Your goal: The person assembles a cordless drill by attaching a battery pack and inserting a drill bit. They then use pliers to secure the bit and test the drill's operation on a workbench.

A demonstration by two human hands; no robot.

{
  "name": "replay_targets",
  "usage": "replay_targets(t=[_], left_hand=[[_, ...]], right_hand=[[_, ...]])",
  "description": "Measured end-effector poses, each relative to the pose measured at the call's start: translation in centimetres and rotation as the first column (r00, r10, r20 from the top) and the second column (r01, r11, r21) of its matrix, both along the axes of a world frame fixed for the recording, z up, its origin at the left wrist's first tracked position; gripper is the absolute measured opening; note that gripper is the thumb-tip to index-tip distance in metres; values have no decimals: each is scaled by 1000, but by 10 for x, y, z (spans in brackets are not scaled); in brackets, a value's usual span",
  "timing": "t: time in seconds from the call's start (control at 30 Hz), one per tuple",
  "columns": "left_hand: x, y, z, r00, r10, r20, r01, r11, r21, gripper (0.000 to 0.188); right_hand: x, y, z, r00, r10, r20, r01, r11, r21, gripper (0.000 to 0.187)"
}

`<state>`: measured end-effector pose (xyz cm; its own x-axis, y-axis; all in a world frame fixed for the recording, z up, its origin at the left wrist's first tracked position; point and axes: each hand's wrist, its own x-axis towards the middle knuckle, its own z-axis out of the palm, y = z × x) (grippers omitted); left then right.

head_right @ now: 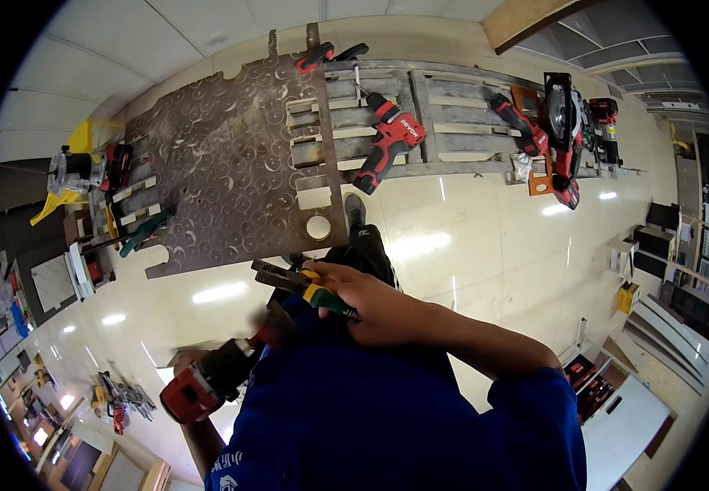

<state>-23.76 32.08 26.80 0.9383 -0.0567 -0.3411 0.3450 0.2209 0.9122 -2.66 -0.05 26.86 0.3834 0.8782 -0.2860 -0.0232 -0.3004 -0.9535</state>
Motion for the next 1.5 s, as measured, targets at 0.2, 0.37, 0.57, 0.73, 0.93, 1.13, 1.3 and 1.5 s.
replay_targets(t=[0.2, 0.37, 0.57, 0.73, 0.93, 1.13, 1.3, 1.5], left_hand=[[36, -3, -8, 995, -99, 25, 99, 995, 13, 56], [64, -14, -19, 987, -158, 41, 156, 987, 42, 56], [42, -13, -3, 996, -92, 8, 92, 994, 59, 55], [39, -14, 1, 999, -50, -2, 50, 996, 73, 55], [38, -16, -5, 1000, -22, 11, 21, 997, 78, 55], [28, -16, 1, 999, 37, 26, -39, 996, 75, 55], [16, -16, 5, 992, 106, 72, -110, 993, 53, 55], [22, -13, 9, 997, 76, 28, -79, 987, 138, 57]], right_hand=[[10, -2, 7, 995, 46, -85, -37, 993, 111, 43], [0, 0, 10, 988, 155, -4, -153, 978, 144, 50], [2, 8, 15, 962, 129, -241, -68, 966, 249, 54], [2, 9, 12, 920, 133, -369, -21, 957, 291, 56], [-3, 13, 2, 917, 117, -381, 12, 947, 321, 58], [-5, 14, 3, 877, 58, -476, 94, 953, 288, 61], [-10, 17, -10, 970, 25, -242, 45, 959, 279, 83], [-6, 18, -7, 912, 7, -409, 113, 957, 268, 73]])
